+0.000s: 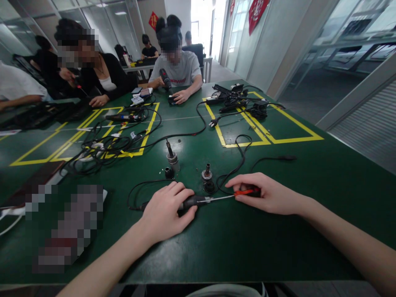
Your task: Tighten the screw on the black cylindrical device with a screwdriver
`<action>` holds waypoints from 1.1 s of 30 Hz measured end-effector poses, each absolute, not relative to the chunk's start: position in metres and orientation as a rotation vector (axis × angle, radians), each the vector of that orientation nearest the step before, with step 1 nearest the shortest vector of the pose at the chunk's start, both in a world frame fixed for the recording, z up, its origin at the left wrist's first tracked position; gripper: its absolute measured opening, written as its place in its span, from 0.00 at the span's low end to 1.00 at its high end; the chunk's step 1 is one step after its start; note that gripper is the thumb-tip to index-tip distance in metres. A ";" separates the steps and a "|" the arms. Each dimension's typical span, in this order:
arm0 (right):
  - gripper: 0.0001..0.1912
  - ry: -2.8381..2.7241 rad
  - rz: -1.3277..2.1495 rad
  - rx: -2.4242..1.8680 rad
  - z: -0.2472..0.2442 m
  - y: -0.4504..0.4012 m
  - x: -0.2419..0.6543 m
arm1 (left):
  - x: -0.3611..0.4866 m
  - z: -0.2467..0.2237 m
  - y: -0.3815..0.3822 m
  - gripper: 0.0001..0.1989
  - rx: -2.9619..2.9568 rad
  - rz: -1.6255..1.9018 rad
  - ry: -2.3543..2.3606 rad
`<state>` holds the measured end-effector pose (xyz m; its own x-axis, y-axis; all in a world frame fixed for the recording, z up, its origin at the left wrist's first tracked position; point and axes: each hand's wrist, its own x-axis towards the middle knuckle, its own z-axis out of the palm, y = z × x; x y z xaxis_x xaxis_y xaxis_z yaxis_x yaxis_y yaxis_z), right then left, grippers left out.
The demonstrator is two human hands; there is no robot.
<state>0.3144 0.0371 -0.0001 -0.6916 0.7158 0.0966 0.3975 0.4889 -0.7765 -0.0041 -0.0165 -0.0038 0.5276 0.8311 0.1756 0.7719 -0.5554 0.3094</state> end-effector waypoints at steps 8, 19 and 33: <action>0.18 -2.335 1.026 -0.940 -0.003 0.038 0.317 | -0.004 -0.004 -0.017 0.10 2.567 0.445 1.366; 0.19 -2.401 1.064 -0.923 0.002 0.038 0.312 | -0.004 -0.004 -0.016 0.10 2.571 0.449 1.363; 0.18 -2.391 1.002 -0.956 0.001 0.037 0.314 | -0.004 -0.005 -0.017 0.09 2.582 0.467 1.348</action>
<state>0.3137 0.0369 0.0006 -0.6982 0.7117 0.0774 0.4440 0.5154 -0.7330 -0.0038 -0.0168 -0.0049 0.5365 0.8228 0.1875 0.7625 -0.5679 0.3100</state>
